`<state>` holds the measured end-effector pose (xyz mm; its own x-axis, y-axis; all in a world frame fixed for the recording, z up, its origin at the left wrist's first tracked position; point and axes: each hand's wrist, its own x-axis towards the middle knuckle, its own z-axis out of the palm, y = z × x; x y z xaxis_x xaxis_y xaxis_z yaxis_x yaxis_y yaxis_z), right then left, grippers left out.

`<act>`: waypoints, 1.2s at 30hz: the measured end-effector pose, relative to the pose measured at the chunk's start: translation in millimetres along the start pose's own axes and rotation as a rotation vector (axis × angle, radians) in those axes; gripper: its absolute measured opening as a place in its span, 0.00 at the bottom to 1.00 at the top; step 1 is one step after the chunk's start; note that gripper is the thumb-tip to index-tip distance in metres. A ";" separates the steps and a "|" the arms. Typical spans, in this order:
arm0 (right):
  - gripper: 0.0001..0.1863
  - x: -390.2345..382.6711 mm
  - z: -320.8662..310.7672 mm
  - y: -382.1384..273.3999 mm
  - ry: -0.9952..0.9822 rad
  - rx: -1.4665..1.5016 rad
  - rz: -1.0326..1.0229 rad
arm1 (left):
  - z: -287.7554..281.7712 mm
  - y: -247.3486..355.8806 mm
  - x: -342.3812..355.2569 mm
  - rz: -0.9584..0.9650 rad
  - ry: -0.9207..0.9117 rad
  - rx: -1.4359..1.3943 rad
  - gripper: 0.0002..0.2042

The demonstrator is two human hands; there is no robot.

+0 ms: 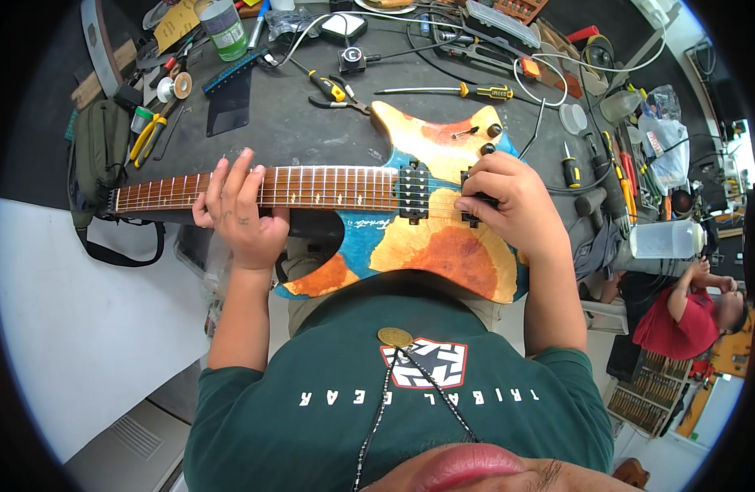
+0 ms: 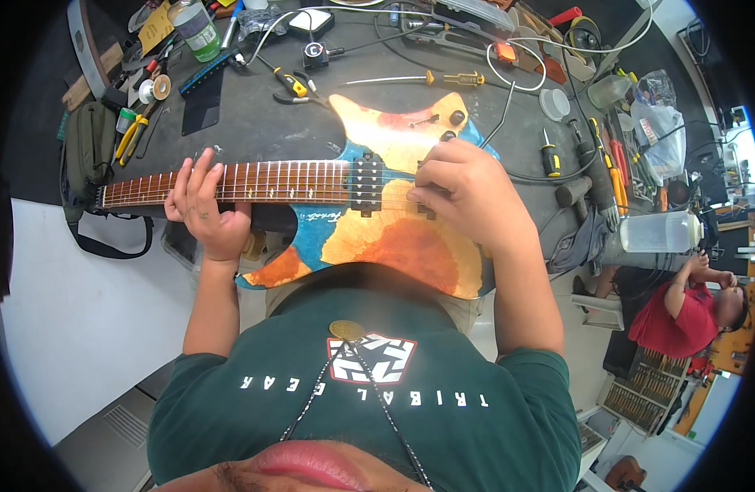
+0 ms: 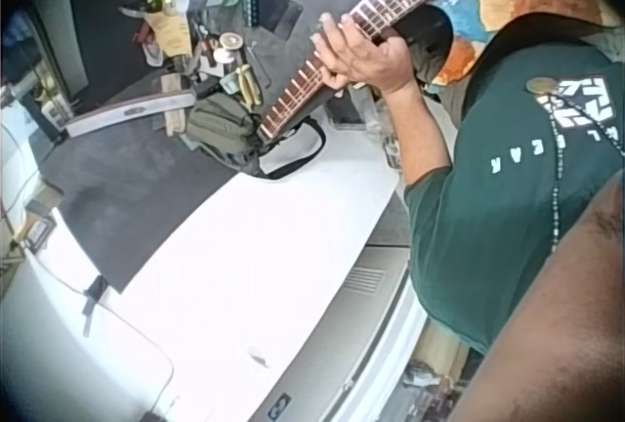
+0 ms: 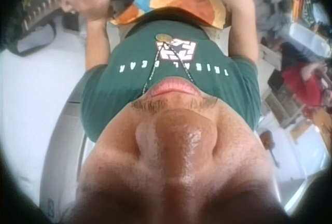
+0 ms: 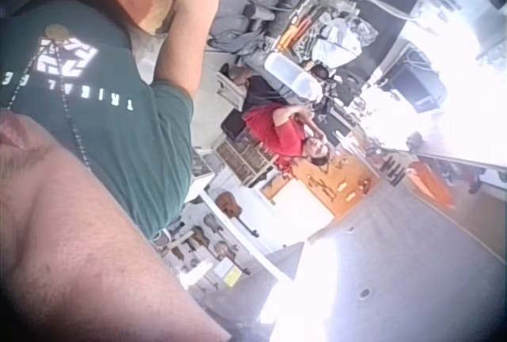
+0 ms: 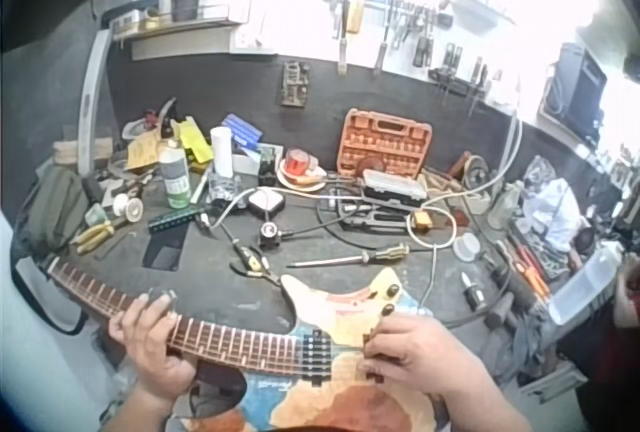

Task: The person works on an electric guitar by adjusting components in the back cavity and then using a screwdriver to tighten or adjust the pickups and bridge area on the front.

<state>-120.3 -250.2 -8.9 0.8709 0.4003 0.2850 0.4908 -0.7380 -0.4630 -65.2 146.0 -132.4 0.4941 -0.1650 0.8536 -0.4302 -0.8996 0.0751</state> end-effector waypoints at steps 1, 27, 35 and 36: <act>0.10 0.2 -0.2 -0.3 -0.001 -0.002 -0.002 | -0.1 0.3 0.5 0.001 0.003 -0.002 0.28; 0.14 4.7 11.8 -6.0 -0.001 0.003 -0.068 | -1.0 0.0 -0.3 0.006 -0.006 0.007 0.27; 0.10 5.3 14.0 -1.5 0.024 0.020 -0.043 | 3.7 1.7 0.2 -0.013 0.023 -0.025 0.27; 0.10 6.1 14.5 -1.2 0.026 0.020 -0.049 | 3.7 1.2 0.1 -0.014 0.023 -0.024 0.27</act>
<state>-115.3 -239.0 -18.8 0.8453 0.4212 0.3288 0.5331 -0.7067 -0.4651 -62.9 143.4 -134.1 0.4833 -0.1426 0.8637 -0.4412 -0.8919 0.0996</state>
